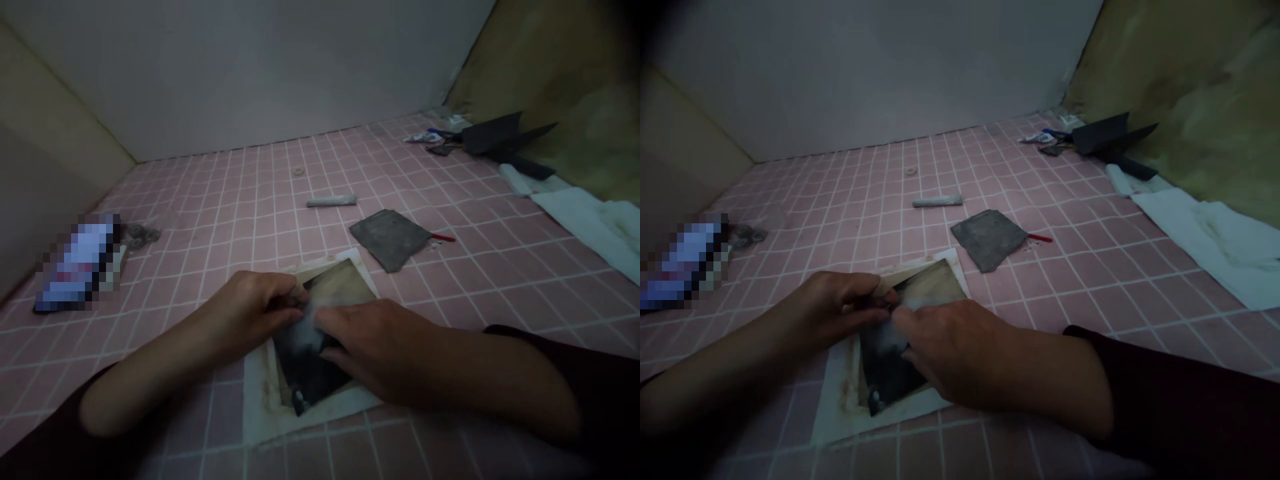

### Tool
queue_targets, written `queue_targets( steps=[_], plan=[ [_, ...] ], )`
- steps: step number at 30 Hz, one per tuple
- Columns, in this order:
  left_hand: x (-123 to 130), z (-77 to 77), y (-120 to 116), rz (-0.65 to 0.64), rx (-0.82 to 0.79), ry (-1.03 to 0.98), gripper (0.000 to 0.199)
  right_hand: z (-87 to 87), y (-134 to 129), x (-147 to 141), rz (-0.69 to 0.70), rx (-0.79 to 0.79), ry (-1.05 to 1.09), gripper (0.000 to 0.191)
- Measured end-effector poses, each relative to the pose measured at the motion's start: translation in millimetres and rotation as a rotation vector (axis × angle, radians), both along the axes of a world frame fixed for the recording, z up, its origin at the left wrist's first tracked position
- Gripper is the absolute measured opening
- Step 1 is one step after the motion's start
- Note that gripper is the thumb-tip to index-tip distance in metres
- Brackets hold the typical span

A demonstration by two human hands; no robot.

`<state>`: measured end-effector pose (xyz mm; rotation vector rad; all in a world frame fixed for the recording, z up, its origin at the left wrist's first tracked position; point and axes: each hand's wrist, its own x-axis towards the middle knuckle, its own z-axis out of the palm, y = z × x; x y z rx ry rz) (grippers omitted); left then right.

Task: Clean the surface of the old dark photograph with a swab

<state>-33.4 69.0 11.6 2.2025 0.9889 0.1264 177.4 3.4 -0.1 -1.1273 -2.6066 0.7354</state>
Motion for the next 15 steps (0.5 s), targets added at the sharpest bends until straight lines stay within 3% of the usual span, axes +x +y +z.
queue_targets(
  steps=[3,6,12,15],
  plan=[
    [0.1,-1.8,2.1,0.062,-0.071,-0.043,0.017,1.0,-0.4,-0.9,0.001,0.014,-0.018,0.013],
    [3.8,-4.2,2.4,0.044,-0.05,-0.11,0.015,0.9,-1.2,-1.6,-0.01,0.018,-0.026,0.013],
    [-4.0,-6.3,0.9,0.066,-0.22,-0.143,0.02,2.3,-1.3,-1.9,0.003,-0.009,-0.032,0.011],
    [1.9,-9.6,3.8,0.112,-0.217,-0.167,0.016,2.0,-1.8,-2.2,-0.005,-0.004,-0.034,0.011]
  ],
)
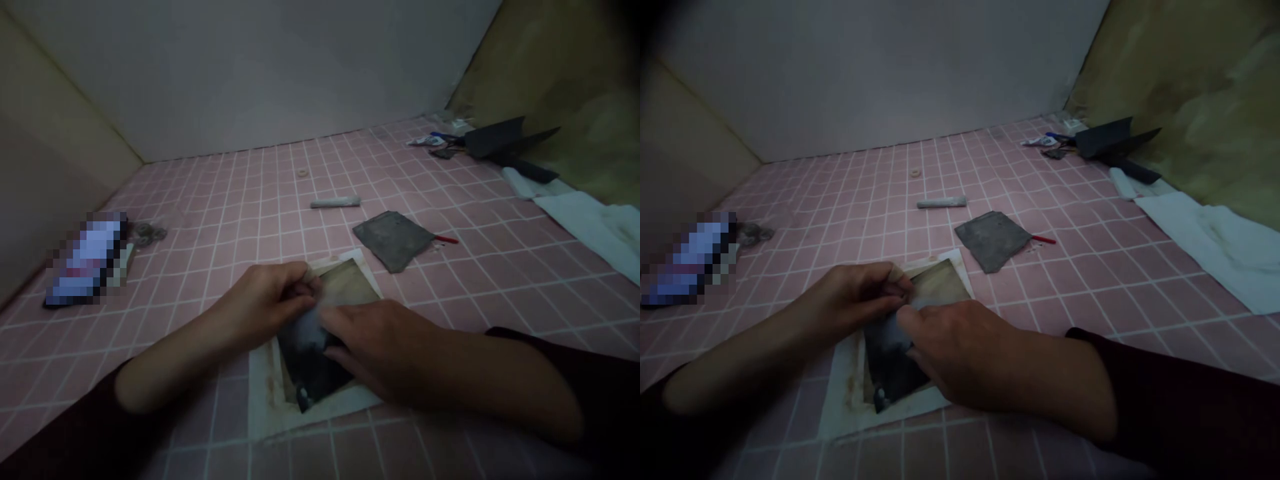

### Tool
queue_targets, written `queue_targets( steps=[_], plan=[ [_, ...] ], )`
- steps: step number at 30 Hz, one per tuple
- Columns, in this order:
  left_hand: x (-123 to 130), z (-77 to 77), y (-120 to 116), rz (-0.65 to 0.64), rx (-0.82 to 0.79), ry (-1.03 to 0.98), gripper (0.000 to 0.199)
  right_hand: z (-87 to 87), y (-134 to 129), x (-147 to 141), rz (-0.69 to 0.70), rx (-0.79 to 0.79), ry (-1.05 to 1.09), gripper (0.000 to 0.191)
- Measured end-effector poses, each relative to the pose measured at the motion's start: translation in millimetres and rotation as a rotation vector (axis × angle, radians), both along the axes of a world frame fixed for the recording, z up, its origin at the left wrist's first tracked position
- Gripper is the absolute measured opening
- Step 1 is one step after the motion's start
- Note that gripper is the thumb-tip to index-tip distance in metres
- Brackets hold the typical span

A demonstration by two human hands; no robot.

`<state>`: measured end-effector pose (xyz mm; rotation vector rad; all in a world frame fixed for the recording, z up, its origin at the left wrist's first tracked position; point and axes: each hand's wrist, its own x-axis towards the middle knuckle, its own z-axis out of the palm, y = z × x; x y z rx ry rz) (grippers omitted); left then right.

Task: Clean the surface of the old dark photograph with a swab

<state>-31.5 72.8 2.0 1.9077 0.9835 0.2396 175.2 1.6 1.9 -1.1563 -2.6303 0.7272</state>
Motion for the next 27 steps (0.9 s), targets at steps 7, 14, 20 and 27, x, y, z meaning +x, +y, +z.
queue_targets(
  steps=[7,14,20,27],
  plan=[
    [1.5,7.2,0.6,0.073,-0.252,-0.023,0.021,0.7,-0.4,-0.5,0.003,0.017,0.006,0.01],
    [10.1,5.5,0.4,0.128,-0.303,-0.123,0.021,-0.5,-0.6,0.0,-0.019,0.021,0.02,0.011],
    [7.9,12.9,-5.7,0.153,-0.418,0.001,0.02,-1.6,-1.1,0.1,-0.006,0.018,0.012,0.013],
    [10.1,12.4,-4.5,0.109,-0.397,-0.075,0.021,-2.3,-1.5,-0.1,-0.02,0.015,0.0,0.017]
  ],
)
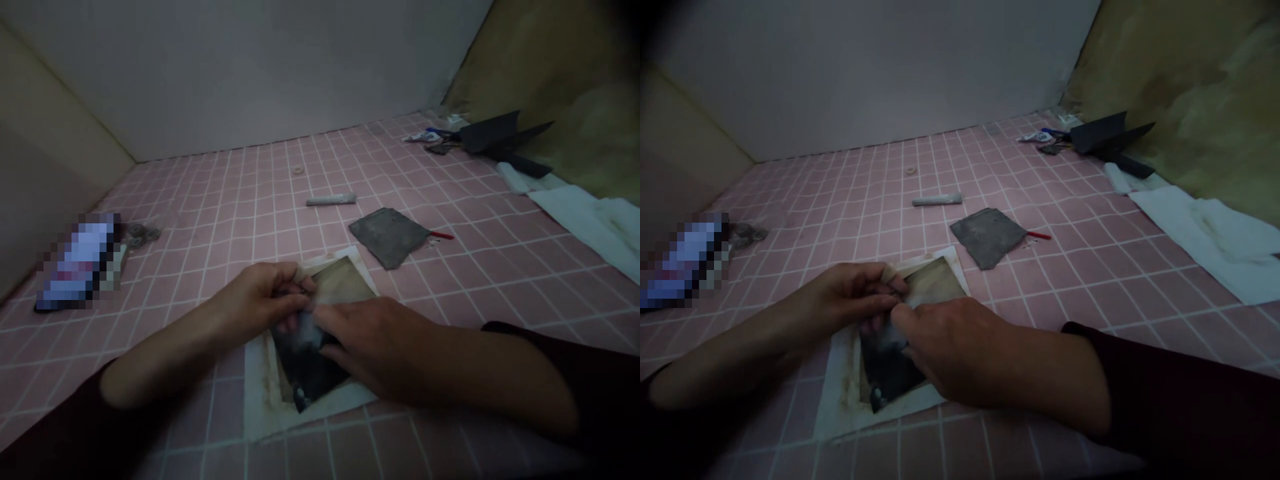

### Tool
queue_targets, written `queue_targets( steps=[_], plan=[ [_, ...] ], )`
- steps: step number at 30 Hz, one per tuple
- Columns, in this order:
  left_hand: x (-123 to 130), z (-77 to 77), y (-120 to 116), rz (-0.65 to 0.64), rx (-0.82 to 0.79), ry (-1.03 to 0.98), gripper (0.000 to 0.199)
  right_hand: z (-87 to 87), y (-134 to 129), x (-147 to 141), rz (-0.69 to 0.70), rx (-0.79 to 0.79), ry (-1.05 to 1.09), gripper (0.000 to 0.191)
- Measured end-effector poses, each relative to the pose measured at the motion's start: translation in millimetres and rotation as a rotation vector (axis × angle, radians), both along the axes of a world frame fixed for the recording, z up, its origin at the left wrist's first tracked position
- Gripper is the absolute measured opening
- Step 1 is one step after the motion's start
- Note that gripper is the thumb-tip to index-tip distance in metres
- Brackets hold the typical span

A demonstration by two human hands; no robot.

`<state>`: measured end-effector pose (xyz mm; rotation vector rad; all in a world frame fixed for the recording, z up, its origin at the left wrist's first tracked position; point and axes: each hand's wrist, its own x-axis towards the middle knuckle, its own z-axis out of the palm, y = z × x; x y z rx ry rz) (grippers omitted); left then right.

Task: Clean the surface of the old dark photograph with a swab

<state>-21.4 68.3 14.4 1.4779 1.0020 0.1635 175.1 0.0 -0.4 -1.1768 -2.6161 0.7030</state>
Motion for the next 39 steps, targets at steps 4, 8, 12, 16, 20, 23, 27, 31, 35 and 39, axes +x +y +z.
queue_targets(
  steps=[4,8,12,16,20,23,27,31,35,39],
  plan=[
    [-2.1,-1.1,-0.3,0.026,-0.05,0.046,0.024,2.3,0.1,-0.2,0.003,-0.005,0.005,0.015],
    [2.3,-3.7,0.6,0.036,0.017,-0.092,0.023,1.2,0.6,0.0,-0.004,-0.024,0.01,0.022],
    [-1.8,-3.2,-0.7,-0.002,-0.075,0.017,0.021,-1.5,0.9,0.4,0.016,0.005,0.021,0.017],
    [1.0,-5.5,-0.7,0.039,-0.05,-0.035,0.022,-1.8,0.7,0.7,0.02,0.022,0.057,0.017],
    [1.4,-4.8,0.2,0.071,-0.034,-0.099,0.02,-0.5,0.5,1.1,0.011,0.006,0.037,0.019],
    [-4.1,-1.5,-0.6,0.021,-0.134,-0.019,0.021,0.8,0.8,1.0,0.024,-0.001,0.031,0.017],
    [-1.2,-4.4,0.4,0.023,-0.082,-0.059,0.02,0.1,0.7,0.3,0.006,-0.008,0.025,0.021],
    [-0.8,-9.0,1.8,0.046,-0.089,-0.151,0.019,-1.8,0.7,0.2,-0.004,0.025,0.072,0.028],
    [-9.2,-7.0,2.2,-0.012,-0.187,-0.079,0.021,-0.1,2.8,0.9,-0.022,-0.015,0.071,0.025],
    [-4.5,-7.5,2.8,0.017,-0.139,-0.134,0.023,2.0,5.9,1.2,-0.042,-0.096,0.076,0.027]
  ],
)
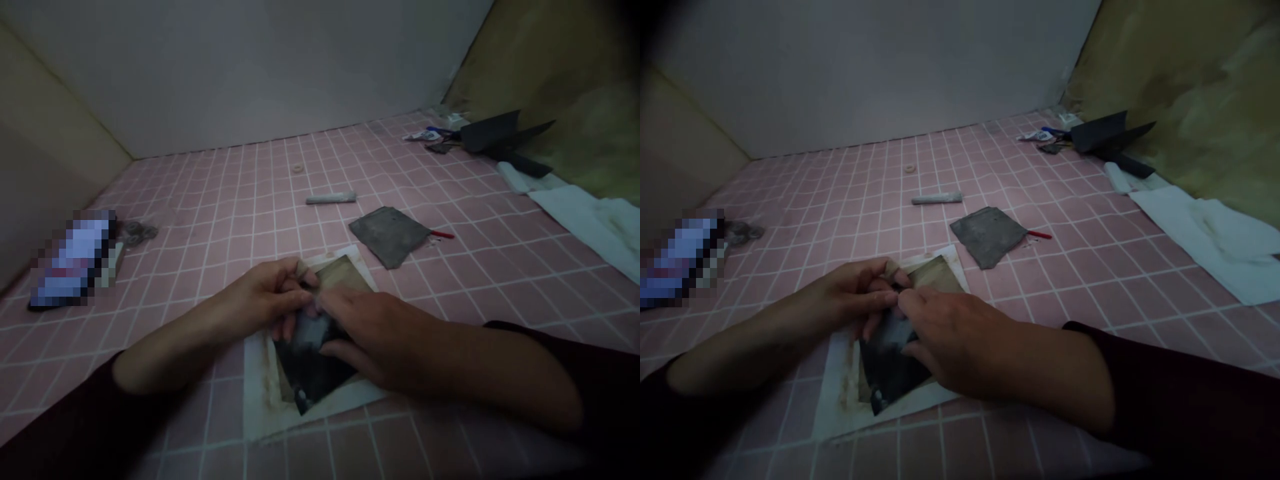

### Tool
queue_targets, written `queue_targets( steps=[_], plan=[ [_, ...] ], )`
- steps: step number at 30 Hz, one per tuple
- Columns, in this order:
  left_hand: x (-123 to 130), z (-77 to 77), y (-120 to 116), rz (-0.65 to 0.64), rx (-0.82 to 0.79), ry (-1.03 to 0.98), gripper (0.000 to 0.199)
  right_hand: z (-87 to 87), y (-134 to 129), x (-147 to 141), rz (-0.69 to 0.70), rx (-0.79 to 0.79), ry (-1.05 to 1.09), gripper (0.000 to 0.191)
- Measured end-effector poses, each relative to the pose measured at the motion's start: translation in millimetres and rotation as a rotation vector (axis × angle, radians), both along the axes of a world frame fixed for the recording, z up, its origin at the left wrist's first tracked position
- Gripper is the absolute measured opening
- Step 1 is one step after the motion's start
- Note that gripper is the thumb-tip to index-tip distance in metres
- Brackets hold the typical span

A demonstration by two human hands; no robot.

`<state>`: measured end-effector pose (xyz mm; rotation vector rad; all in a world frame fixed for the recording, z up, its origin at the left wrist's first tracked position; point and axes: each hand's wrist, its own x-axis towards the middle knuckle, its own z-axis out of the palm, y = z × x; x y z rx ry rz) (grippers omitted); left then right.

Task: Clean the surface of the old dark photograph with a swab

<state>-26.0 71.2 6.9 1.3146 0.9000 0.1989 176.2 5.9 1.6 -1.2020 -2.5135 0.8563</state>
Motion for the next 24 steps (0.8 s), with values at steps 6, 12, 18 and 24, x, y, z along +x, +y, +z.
queue_targets(
  steps=[6,12,18,24],
  plan=[
    [-2.9,2.3,-5.2,-0.047,-0.013,0.097,0.02,2.1,1.7,0.6,-0.004,-0.037,-0.012,0.024],
    [-3.3,3.5,-4.0,-0.014,0.096,-0.009,0.017,0.8,1.1,0.4,-0.008,-0.05,-0.005,0.03],
    [-5.8,-0.7,-2.3,0.035,0.068,0.044,0.02,0.4,1.0,1.3,-0.007,-0.003,-0.025,0.023],
    [-8.6,-5.3,2.0,0.106,0.089,0.048,0.023,-0.5,-0.1,2.1,-0.019,0.003,-0.01,0.019]
  ],
)
